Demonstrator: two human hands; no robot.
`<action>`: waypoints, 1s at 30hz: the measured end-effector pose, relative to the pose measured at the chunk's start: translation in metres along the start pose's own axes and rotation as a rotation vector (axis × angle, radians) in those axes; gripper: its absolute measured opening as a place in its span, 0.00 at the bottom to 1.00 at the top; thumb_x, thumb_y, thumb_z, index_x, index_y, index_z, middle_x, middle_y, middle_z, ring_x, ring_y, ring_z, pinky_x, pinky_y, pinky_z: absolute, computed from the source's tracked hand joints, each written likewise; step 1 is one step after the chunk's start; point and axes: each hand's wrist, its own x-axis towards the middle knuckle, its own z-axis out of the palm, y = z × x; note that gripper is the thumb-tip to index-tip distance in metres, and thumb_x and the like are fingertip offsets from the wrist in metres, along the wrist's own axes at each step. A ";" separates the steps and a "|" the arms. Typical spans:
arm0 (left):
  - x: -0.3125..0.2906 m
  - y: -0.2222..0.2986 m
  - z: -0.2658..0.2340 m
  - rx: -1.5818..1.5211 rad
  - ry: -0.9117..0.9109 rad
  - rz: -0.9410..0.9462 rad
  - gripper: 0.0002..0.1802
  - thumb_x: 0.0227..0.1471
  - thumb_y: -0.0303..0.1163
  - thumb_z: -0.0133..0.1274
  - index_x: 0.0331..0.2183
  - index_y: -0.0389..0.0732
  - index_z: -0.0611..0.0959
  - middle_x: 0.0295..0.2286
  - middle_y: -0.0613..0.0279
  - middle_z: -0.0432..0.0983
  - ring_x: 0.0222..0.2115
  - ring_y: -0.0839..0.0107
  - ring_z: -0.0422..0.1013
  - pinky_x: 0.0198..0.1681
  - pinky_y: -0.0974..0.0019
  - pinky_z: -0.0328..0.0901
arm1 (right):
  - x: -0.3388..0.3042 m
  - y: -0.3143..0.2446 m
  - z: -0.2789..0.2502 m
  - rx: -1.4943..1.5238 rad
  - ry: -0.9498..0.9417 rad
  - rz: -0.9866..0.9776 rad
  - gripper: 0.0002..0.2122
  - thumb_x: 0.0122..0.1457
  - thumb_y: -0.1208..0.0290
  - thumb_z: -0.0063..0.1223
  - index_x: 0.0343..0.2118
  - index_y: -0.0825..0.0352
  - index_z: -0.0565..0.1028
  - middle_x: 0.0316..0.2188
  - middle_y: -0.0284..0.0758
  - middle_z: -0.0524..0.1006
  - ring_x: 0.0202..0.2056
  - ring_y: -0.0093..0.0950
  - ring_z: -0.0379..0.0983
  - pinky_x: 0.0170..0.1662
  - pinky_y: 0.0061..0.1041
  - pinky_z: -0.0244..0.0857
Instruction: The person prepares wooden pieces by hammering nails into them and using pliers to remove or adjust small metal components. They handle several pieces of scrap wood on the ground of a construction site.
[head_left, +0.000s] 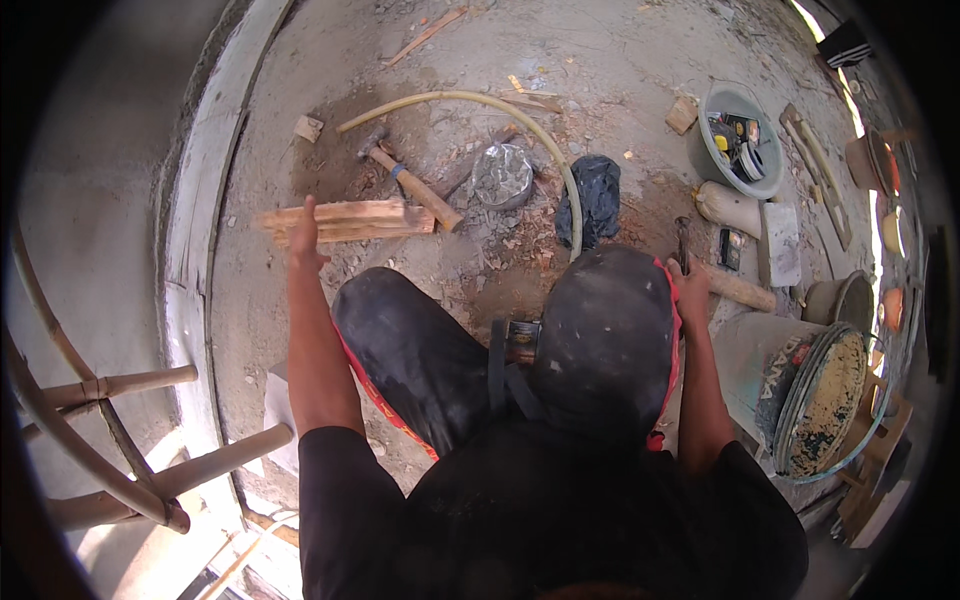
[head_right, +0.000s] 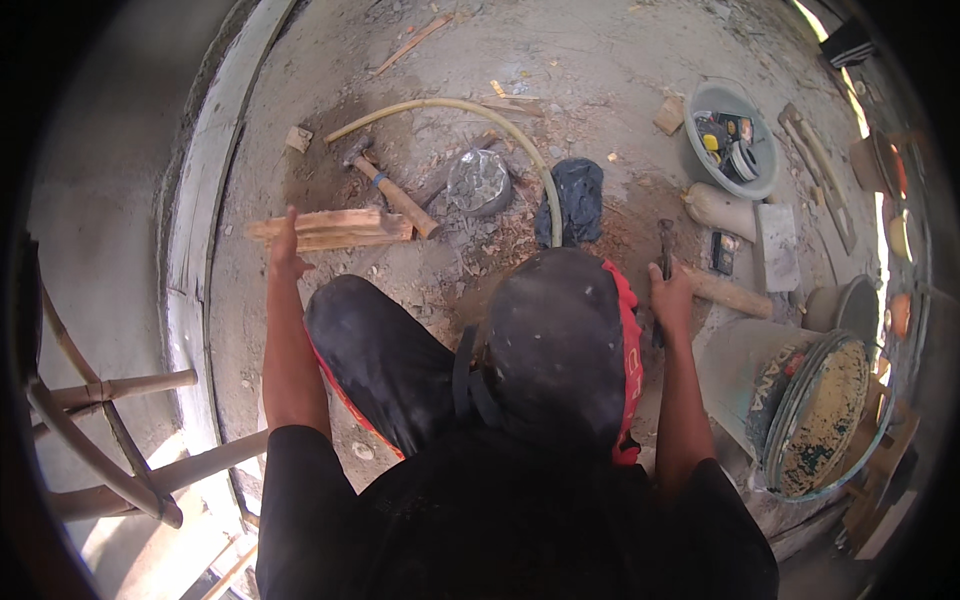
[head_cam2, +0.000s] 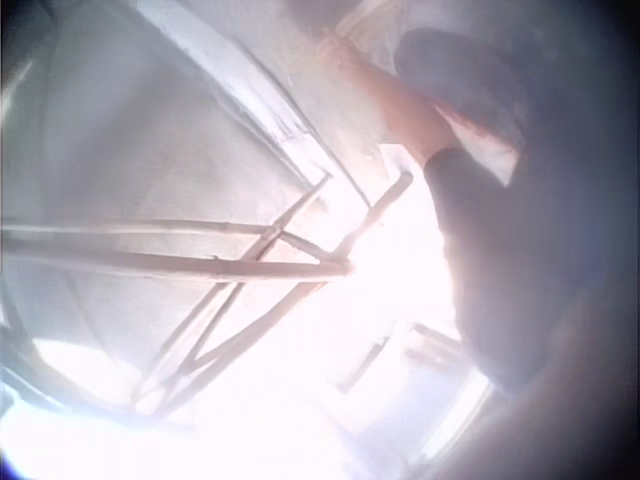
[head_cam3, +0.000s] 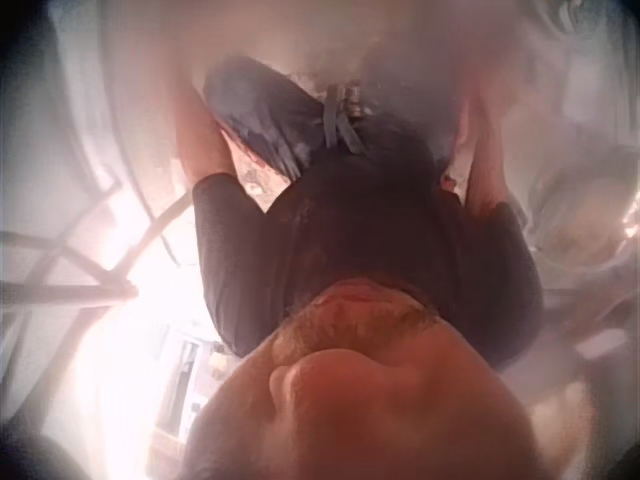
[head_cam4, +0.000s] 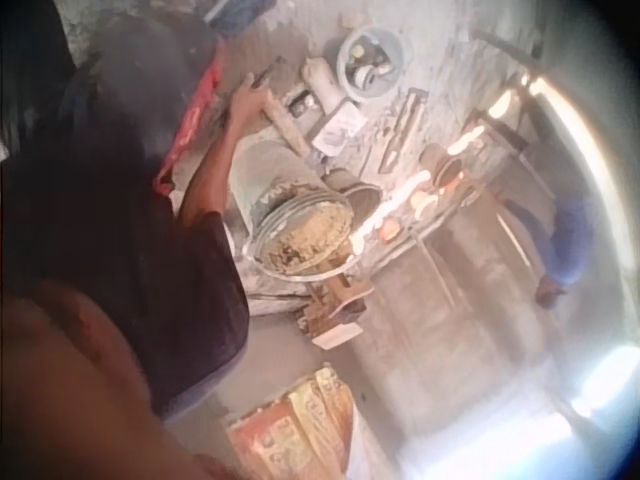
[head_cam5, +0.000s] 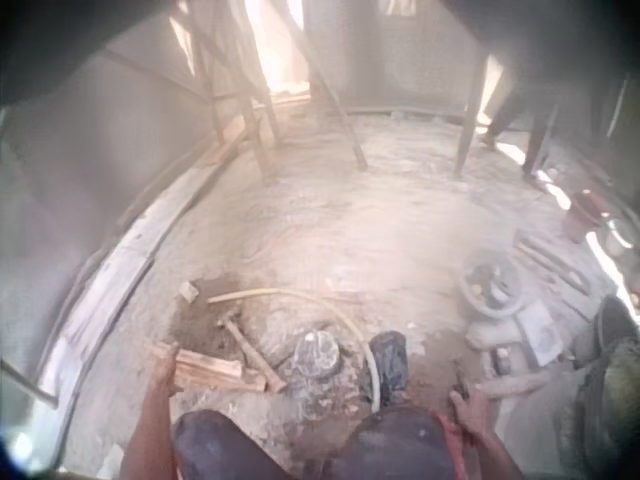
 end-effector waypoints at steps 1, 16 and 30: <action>0.004 -0.018 0.011 0.168 -0.006 0.031 0.58 0.49 0.68 0.54 0.68 0.43 0.51 0.66 0.39 0.39 0.64 0.35 0.47 0.61 0.25 0.46 | 0.001 0.007 0.000 -0.135 0.034 -0.096 0.15 0.61 0.65 0.55 0.45 0.71 0.76 0.35 0.49 0.80 0.38 0.42 0.79 0.43 0.36 0.71; -0.017 0.087 0.079 0.959 -0.455 0.685 0.24 0.53 0.48 0.57 0.36 0.33 0.86 0.34 0.41 0.81 0.39 0.53 0.78 0.42 0.57 0.68 | -0.001 -0.003 0.050 -0.551 0.038 -0.207 0.30 0.50 0.69 0.63 0.58 0.63 0.68 0.51 0.47 0.70 0.54 0.46 0.66 0.57 0.42 0.61; -0.068 -0.126 0.055 0.890 0.145 1.071 0.34 0.54 0.52 0.57 0.57 0.43 0.73 0.59 0.44 0.64 0.59 0.43 0.61 0.60 0.44 0.57 | 0.016 -0.052 0.074 -0.200 -0.096 -0.585 0.22 0.54 0.70 0.61 0.53 0.66 0.73 0.49 0.46 0.72 0.52 0.44 0.69 0.55 0.39 0.62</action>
